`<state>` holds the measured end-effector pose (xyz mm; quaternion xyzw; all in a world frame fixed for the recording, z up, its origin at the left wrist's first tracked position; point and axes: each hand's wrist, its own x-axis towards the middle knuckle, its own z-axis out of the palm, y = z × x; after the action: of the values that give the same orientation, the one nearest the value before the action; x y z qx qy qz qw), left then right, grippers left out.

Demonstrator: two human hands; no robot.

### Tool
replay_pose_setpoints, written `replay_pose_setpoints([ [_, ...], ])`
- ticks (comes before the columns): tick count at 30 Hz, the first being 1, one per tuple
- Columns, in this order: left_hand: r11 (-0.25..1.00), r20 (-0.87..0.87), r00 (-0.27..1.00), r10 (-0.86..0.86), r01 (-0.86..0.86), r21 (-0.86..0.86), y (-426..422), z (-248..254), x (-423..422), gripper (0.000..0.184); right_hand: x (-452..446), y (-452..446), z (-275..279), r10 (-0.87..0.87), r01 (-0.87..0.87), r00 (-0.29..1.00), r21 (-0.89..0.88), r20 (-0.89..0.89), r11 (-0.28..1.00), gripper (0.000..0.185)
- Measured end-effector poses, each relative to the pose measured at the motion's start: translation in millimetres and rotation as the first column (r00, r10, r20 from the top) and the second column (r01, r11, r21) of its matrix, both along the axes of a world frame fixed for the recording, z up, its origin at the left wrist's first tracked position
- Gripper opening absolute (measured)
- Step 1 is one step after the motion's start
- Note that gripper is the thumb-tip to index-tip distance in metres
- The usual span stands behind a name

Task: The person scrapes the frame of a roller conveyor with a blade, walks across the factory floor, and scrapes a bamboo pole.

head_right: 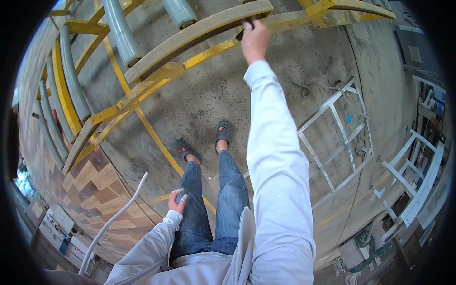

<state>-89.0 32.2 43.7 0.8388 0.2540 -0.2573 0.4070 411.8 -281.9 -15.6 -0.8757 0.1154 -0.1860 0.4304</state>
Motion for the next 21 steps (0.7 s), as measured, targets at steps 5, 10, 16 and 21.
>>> replay_pose_setpoints([
  [5, 0.999, -0.005, 0.999, -0.051, 0.051, 0.011, 1, -2, -8, 0.026, -11, 37, -4, -0.014, -0.007, 0.990, -0.150, -0.137, 0.989, 0.014],
  [10, 0.995, 0.027, 0.995, -0.095, 0.095, 0.020, 4, 0, -2, 0.026, -66, 134, -7, 0.183, -0.177, 0.981, 0.091, -0.067, 0.980, 0.018],
  [16, 0.999, 0.031, 0.999, -0.038, 0.039, -0.023, 11, 6, 2, 0.026, -42, 82, 10, 0.046, -0.054, 0.993, -0.066, -0.108, 0.996, 0.022],
  [21, 0.999, 0.047, 0.998, -0.033, 0.034, -0.034, 18, 6, -8, 0.027, -40, 95, 2, 0.011, -0.022, 0.989, -0.081, -0.145, 0.996, 0.020],
])
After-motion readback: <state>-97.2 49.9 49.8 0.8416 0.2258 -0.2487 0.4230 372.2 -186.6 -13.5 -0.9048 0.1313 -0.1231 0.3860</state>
